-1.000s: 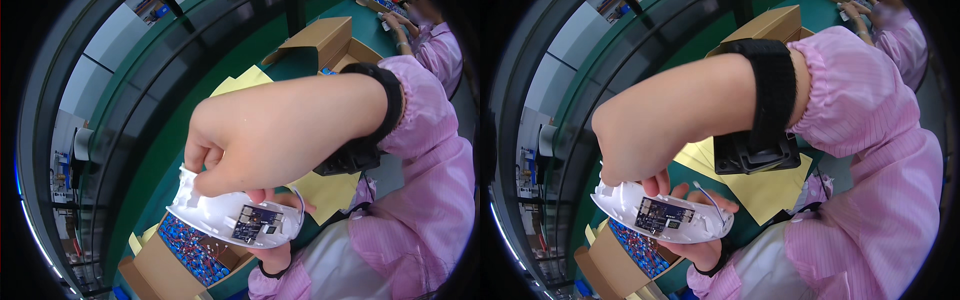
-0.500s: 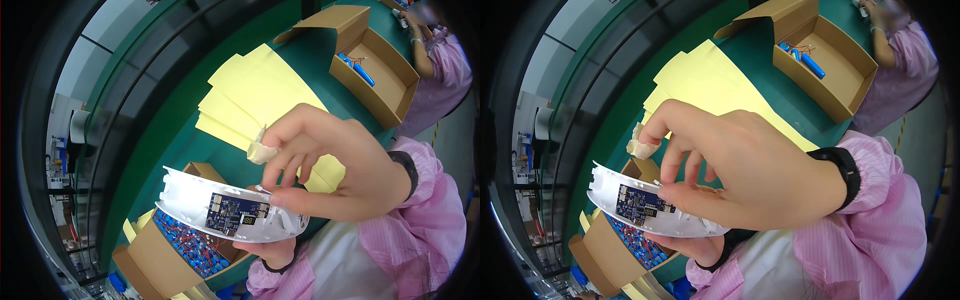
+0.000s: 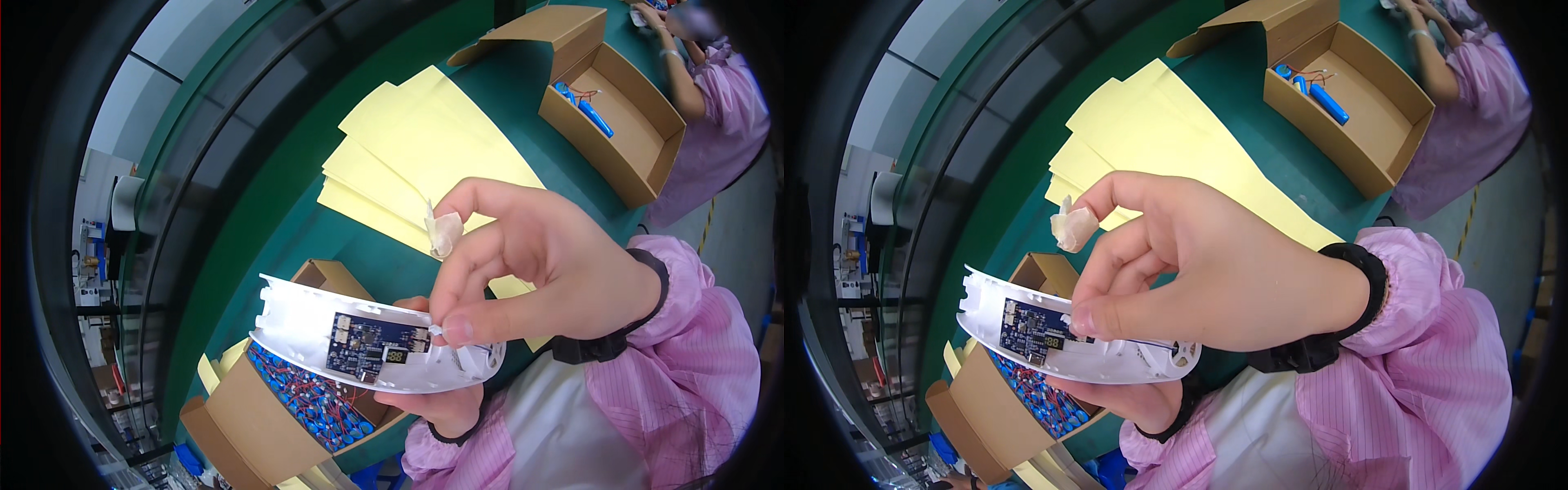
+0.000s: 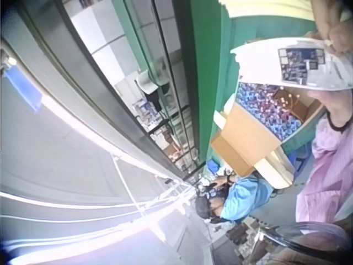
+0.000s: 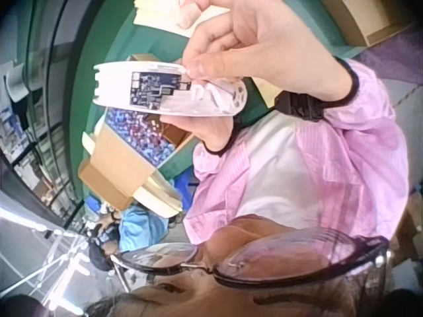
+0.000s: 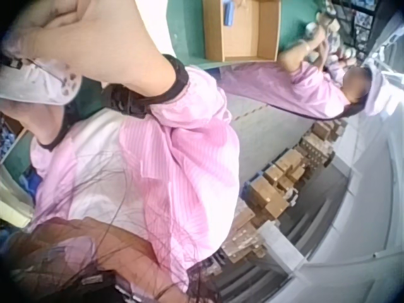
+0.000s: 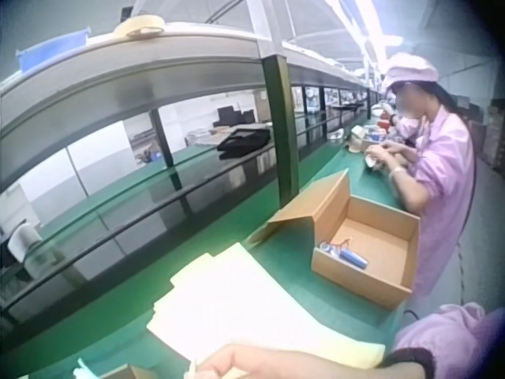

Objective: Assembling LED display modules into plastic housings and preparing battery cells with adhesive strips.

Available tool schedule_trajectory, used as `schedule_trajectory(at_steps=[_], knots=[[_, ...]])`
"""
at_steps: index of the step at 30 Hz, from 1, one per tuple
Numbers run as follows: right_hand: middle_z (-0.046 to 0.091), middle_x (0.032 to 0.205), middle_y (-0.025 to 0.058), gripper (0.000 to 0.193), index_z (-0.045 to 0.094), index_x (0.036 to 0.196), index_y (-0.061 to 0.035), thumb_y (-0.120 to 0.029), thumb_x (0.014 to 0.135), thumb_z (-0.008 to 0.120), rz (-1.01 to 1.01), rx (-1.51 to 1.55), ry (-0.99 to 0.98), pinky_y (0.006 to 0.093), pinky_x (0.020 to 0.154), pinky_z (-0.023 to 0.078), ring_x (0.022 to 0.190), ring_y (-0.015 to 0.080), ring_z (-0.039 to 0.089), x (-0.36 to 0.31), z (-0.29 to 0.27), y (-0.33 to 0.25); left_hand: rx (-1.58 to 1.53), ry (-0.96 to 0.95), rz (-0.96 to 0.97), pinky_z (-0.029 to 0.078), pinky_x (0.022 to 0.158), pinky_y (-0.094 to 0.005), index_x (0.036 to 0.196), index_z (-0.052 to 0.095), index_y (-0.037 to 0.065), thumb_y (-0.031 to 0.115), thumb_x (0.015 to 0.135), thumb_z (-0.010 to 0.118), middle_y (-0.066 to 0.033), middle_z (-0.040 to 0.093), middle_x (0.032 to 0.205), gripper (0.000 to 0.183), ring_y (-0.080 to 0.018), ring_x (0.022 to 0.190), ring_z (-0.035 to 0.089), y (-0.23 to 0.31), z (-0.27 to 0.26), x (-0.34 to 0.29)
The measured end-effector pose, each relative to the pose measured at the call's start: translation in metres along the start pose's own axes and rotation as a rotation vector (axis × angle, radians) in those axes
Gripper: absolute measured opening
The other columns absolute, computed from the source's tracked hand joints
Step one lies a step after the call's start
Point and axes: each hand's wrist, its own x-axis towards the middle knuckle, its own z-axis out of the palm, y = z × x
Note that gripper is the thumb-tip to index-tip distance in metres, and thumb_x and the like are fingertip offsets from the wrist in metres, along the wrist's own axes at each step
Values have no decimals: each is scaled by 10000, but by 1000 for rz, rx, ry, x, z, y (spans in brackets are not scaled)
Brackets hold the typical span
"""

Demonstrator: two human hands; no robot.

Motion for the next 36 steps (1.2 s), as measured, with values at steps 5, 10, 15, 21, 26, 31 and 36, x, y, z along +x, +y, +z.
schedule_trajectory(at_steps=[5,10,15,21,26,31,36], knots=[[697,902,150,423,393,1057,-19,54,792,715,154,271,-30,232,763,498,842,135,675,1,-2,-1,-185,-187,-25,447,863,-417,1339,362,84,748,882,249,-148,497,1167,814,-268,1021,543,4,-6,8],[699,849,111,433,406,1017,-32,56,753,737,-13,-13,-14,211,746,486,840,119,676,-1,1,7,-629,-193,-197,454,878,-415,1293,407,49,760,864,324,-151,519,1103,834,-270,988,558,11,4,7],[670,774,39,365,460,918,-58,32,720,752,-379,-508,208,212,611,470,743,94,654,-2,13,25,-533,-285,-179,441,913,-412,1278,415,19,760,853,368,-146,517,1111,856,-274,1037,537,9,1,8],[561,663,13,267,544,752,-98,5,676,778,-629,-937,278,228,517,421,562,156,551,-1,17,31,-190,39,-106,422,888,-388,1268,409,8,756,849,390,-139,503,1115,858,-245,1023,503,5,2,5],[657,771,-3,257,562,760,-135,-1,658,755,-624,-938,243,259,542,443,563,174,547,0,18,31,-134,-25,-52,408,846,-361,1253,410,0,740,859,402,-123,489,1069,838,-217,994,479,5,1,5],[686,834,-8,251,568,783,-144,-40,627,735,-759,-1043,251,261,565,461,556,176,545,1,16,44,-121,-38,-38,406,861,-350,1276,403,-3,740,862,400,-122,491,1070,851,-206,995,481,1,0,5],[675,831,-18,213,583,809,-137,-67,649,705,-842,-1047,279,253,539,461,551,175,545,4,19,45,-174,-116,-66,404,910,-355,1319,384,-1,719,880,394,-123,499,1121,843,-210,1046,488,5,-2,3]])
